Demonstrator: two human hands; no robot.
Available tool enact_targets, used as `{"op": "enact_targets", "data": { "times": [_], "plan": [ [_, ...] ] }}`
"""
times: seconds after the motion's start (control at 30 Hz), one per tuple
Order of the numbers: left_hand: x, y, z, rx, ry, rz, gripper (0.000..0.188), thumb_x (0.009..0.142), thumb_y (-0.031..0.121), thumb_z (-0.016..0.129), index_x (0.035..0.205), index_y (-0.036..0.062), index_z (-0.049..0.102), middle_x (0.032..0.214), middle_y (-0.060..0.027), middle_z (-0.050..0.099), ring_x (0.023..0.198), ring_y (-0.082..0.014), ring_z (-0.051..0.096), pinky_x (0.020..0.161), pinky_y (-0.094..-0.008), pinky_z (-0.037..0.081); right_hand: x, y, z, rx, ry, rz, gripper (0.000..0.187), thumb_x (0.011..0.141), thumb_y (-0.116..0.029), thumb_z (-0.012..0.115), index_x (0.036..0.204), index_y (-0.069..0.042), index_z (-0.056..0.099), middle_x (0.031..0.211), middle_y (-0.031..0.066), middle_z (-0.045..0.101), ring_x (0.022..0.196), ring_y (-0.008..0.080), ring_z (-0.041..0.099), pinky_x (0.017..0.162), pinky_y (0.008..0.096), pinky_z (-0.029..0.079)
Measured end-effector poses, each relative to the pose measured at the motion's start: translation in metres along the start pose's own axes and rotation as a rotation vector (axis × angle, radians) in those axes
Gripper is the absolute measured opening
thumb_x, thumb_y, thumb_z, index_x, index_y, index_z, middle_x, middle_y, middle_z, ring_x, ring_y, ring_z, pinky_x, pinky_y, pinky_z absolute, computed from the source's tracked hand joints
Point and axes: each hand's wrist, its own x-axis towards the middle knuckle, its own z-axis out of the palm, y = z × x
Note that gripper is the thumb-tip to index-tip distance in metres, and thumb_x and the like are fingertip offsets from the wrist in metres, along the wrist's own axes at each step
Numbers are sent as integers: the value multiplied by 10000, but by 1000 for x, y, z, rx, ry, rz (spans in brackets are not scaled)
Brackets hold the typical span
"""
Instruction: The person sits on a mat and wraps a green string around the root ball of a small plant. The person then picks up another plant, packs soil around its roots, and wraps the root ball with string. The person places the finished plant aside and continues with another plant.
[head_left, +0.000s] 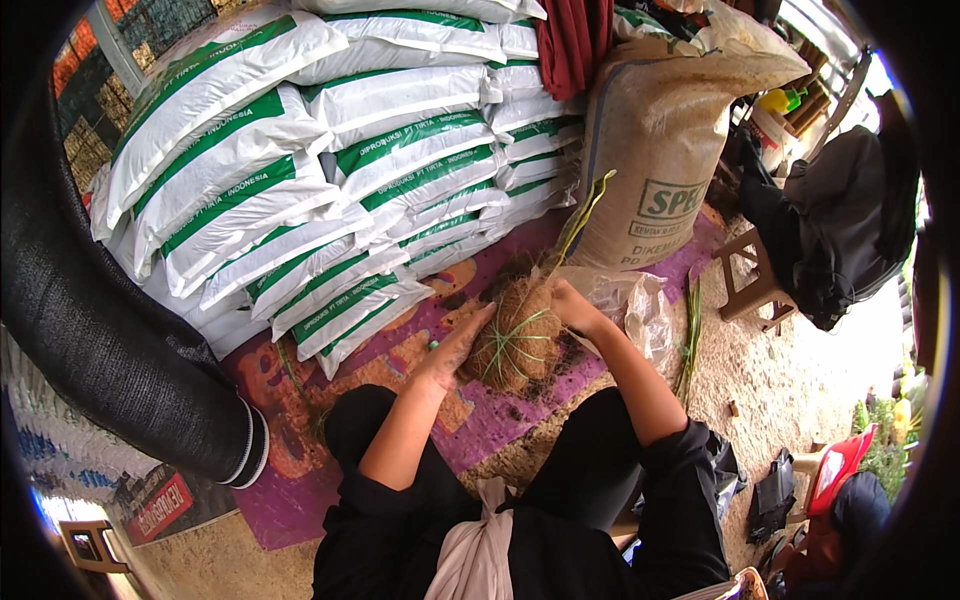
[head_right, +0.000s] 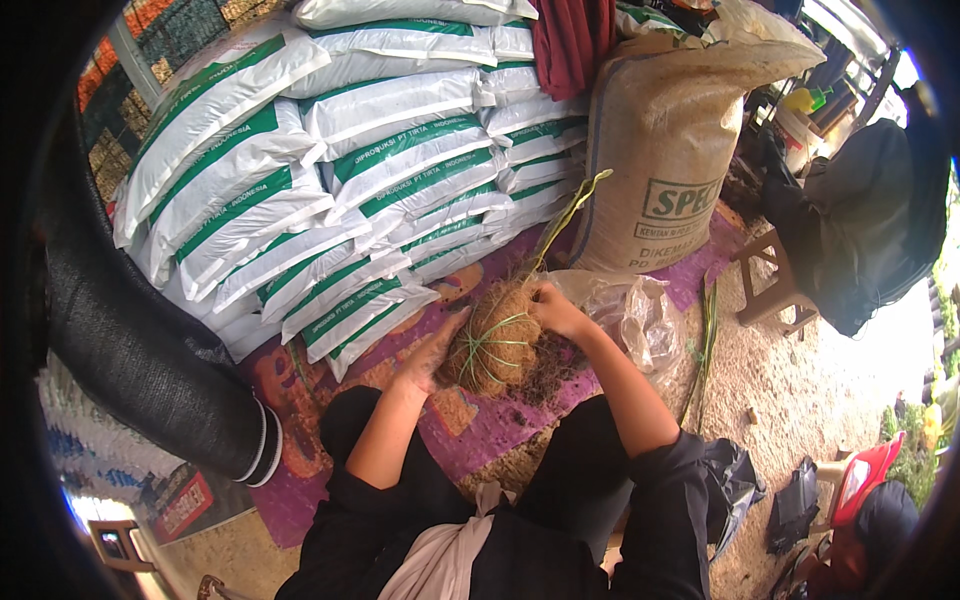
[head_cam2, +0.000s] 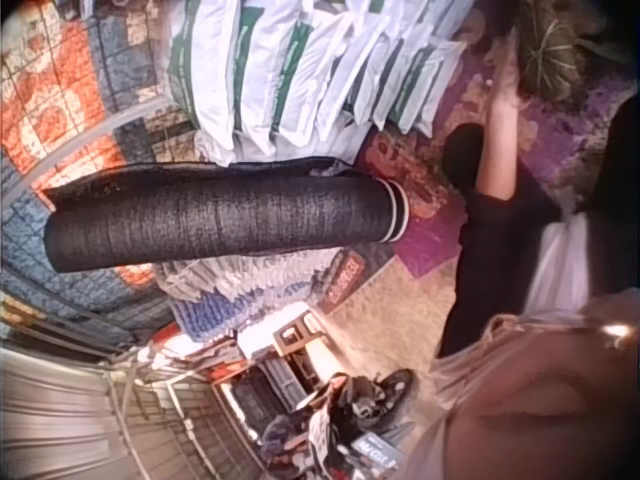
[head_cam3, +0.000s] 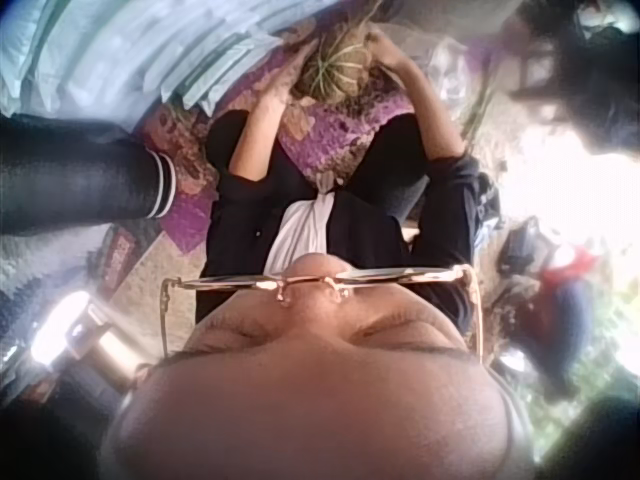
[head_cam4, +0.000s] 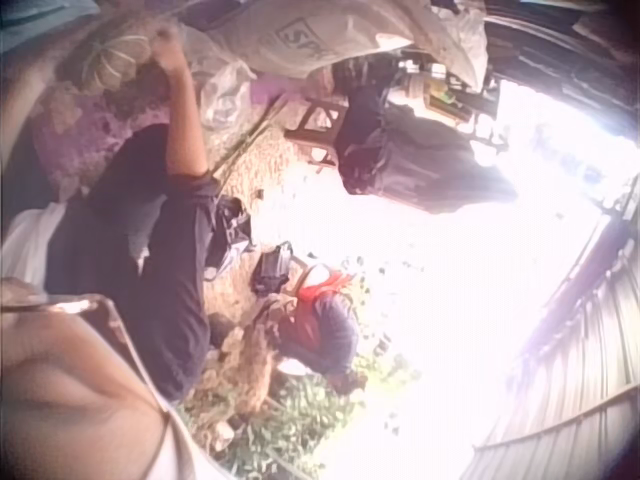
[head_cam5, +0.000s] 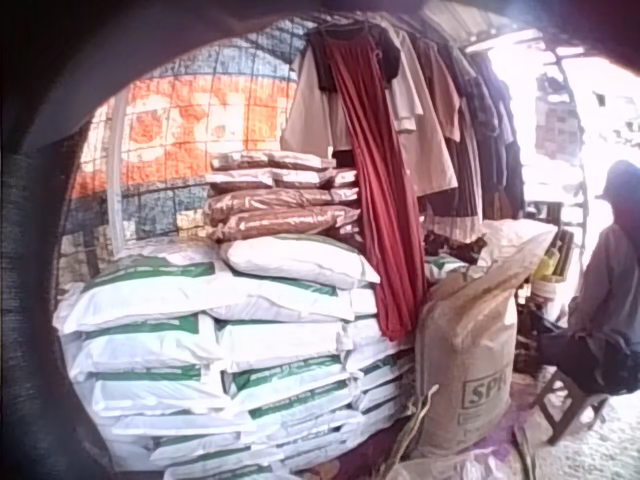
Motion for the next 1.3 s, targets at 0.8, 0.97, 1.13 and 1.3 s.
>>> {"op": "enact_targets", "data": {
  "times": [0.8, 0.97, 1.13, 1.3],
  "plan": [
    [4, -2, 3, 70, 319, 382, 800, 824, 314, 584, 1370, 48, 62, 1336, -154, 313, 1217, -207, 348, 962, -305, 333, -10, -57, 49, 224, 44, 64, 813, 704, -310, 713, 1300, 5, 260, 1214, 134, 433, 1138, 220, 414, 968, 332, 319],
    [0, 1, 6, 123, 241, 507, 730, 837, 240, 577, 1354, 12, 115, 1295, -137, 348, 1198, -187, 359, 975, -302, 325, -15, -71, 60, 304, 116, -86, 782, 660, -139, 753, 1278, -14, 291, 1173, 84, 455, 1099, 167, 433, 939, 305, 346],
    [-23, 18, 7, 344, 173, 736, 597, 849, 196, 561, 1315, 21, 231, 1260, -116, 380, 1163, -180, 386, 969, -298, 327, -14, -95, 76, 228, 87, -261, 747, 636, -100, 760, 1240, -13, 330, 1161, 79, 461, 1077, 166, 449, 926, 305, 360],
    [-86, 47, 7, 551, 113, 953, 740, 721, 160, 711, 1296, 11, 270, 1248, -101, 386, 1164, -180, 381, 965, -312, 326, -1, -142, 107, 95, -122, -431, 763, 589, -111, 780, 1215, -2, 357, 1129, 88, 474, 1060, 167, 453, 930, 315, 353]
  ]
}}
